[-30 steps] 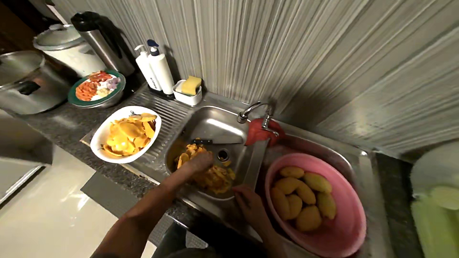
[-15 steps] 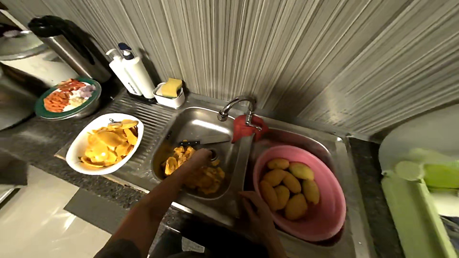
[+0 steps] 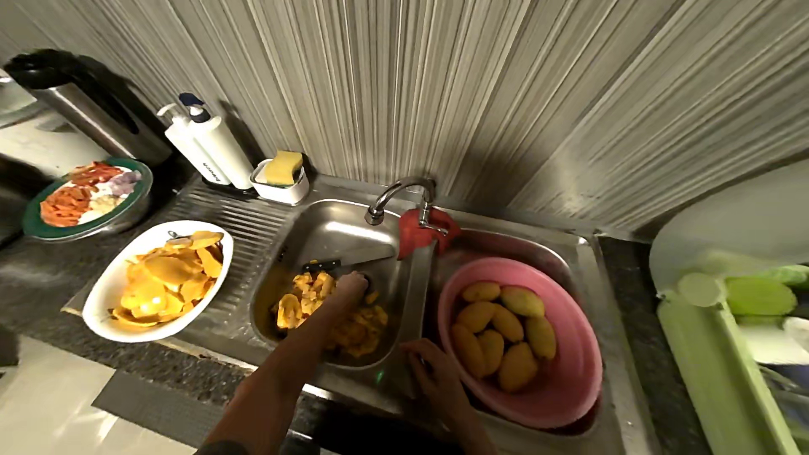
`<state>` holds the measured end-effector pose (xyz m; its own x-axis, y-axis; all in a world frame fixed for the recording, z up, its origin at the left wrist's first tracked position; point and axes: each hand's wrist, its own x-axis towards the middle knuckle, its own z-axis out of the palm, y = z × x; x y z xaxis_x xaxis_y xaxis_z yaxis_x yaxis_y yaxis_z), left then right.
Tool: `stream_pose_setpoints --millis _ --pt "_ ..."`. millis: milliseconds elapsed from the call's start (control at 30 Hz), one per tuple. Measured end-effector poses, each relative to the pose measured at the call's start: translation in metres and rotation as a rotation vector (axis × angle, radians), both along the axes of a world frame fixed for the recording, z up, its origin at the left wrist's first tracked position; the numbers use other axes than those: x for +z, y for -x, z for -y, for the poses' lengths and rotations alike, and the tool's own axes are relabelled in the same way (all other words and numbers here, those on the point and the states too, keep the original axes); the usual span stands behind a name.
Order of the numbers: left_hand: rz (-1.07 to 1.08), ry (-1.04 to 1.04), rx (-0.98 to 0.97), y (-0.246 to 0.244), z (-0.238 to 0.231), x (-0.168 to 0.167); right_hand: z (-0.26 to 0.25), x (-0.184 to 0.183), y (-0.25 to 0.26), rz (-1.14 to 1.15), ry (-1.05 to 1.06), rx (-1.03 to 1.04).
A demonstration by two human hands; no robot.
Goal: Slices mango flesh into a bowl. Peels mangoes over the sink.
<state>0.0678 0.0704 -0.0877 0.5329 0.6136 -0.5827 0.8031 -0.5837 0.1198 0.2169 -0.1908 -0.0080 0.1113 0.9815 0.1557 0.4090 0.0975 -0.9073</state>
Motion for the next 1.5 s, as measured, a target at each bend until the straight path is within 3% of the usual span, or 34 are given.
stream_pose_setpoints --millis 333,667,800,900,1033,1200,1367,1500 --pt "-0.080 0.154 -0.122 -0.002 -0.027 -0.006 0.004 0.005 -0.008 -0.023 0.022 -0.043" --pt "0.093 0.268 -0.175 0.012 -0.049 -0.013 0.008 -0.003 -0.011 -0.042 0.095 -0.092" --pt "0.118 0.279 -0.180 0.047 -0.032 0.024 0.001 0.001 -0.012 -0.046 0.081 -0.140" --pt "-0.033 0.205 -0.241 0.070 -0.012 0.060 -0.010 0.002 -0.021 -0.020 0.133 -0.213" --pt "0.152 0.221 -0.236 0.044 0.000 0.057 -0.054 0.015 -0.045 0.023 0.211 -0.271" --pt "0.293 0.238 -0.171 0.004 0.011 0.005 -0.140 0.030 -0.058 -0.350 0.165 -0.612" --pt "0.210 0.308 -0.277 0.039 0.037 0.022 -0.199 0.020 -0.070 -0.695 0.178 -0.818" --pt "0.226 0.313 -0.341 0.048 0.031 0.033 -0.213 0.007 -0.075 -0.807 0.114 -0.892"
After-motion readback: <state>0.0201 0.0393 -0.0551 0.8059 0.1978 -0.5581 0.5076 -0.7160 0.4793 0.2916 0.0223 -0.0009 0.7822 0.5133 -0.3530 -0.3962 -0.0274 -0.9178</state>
